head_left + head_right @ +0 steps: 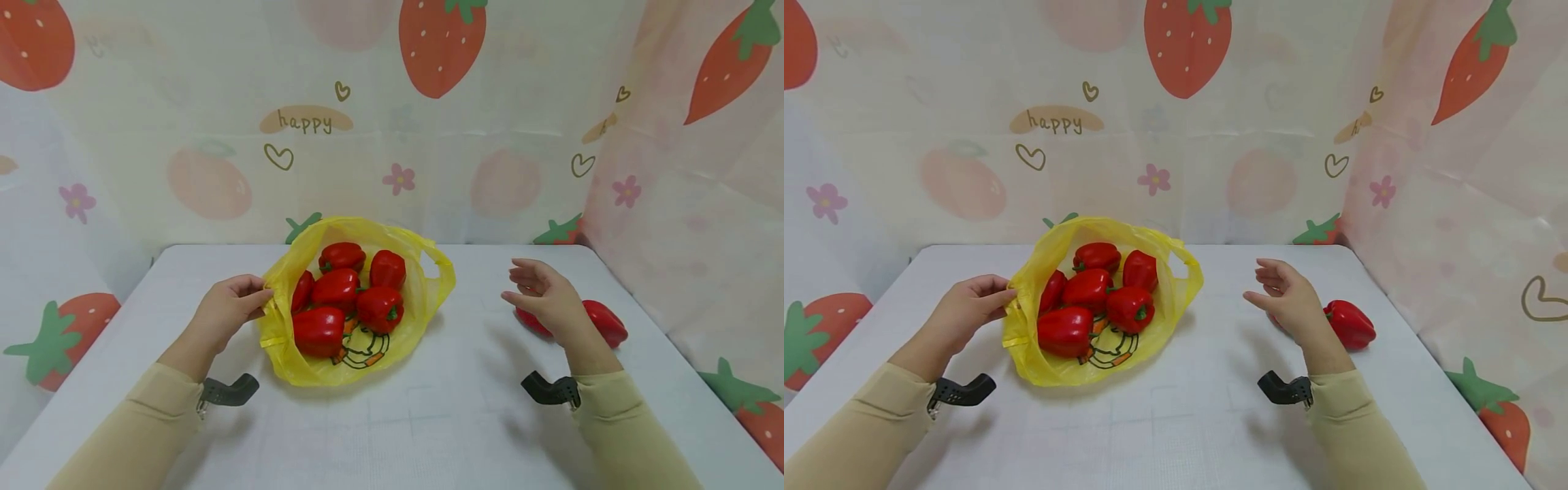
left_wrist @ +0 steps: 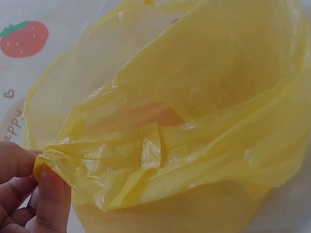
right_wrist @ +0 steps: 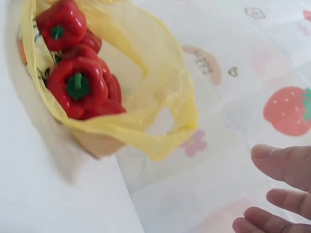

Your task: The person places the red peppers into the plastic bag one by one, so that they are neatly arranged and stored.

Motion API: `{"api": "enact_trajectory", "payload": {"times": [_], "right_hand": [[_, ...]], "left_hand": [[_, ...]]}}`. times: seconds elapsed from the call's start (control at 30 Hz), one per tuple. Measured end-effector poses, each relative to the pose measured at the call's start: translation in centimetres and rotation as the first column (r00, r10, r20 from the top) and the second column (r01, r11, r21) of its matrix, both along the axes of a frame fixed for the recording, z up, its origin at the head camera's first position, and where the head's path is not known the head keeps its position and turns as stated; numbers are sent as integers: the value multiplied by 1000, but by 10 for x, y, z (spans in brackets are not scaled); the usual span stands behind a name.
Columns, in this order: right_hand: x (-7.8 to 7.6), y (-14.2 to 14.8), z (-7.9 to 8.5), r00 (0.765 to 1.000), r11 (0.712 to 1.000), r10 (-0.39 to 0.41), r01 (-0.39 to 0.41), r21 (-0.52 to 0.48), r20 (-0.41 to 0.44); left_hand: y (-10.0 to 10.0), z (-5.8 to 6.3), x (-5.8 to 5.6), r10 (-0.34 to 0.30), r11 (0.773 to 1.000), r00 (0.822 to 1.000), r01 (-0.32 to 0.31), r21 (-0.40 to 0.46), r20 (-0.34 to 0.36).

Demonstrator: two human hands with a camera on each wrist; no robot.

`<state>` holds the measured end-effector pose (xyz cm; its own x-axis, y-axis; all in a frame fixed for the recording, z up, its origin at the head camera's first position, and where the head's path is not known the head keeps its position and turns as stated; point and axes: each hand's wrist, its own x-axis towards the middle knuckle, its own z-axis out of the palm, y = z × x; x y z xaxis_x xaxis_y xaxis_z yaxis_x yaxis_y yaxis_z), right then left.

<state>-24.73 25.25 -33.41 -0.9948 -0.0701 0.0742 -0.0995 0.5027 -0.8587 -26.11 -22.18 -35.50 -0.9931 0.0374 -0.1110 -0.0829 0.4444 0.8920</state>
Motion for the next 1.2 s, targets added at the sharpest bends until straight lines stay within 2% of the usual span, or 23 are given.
{"api": "enact_trajectory", "payload": {"times": [0.33, 0.47, 0.57, 0.7, 0.87, 1.0, 1.2], "right_hand": [[11, 40, 0, 993, 992, -115, 114, 55, 5], [12, 58, -4, 989, 987, -149, 149, 62, 1], [9, 70, -11, 985, 979, -174, 174, 106, -6], [7, 87, -20, 972, 962, -234, 231, 148, 6], [8, 108, -28, 946, 941, -318, 305, 147, 71], [7, 122, -32, 934, 932, -344, 327, 160, 99], [6, 139, -42, 935, 934, -335, 314, 169, 116]], "left_hand": [[0, -1, 0, 2, 1000, 1000, -2, -5, -7], [0, -1, 0, 3, 1000, 1000, -3, -4, -9], [0, -1, 1, 2, 1000, 1000, -2, -4, -13], [0, -2, 0, 3, 1000, 1000, -3, -8, -5], [0, -3, 0, 8, 1000, 1000, -7, -15, 3], [-1, -4, 0, 6, 1000, 1000, -7, -13, -7], [-1, -4, 0, 11, 1000, 1000, -11, -11, -4]]}}
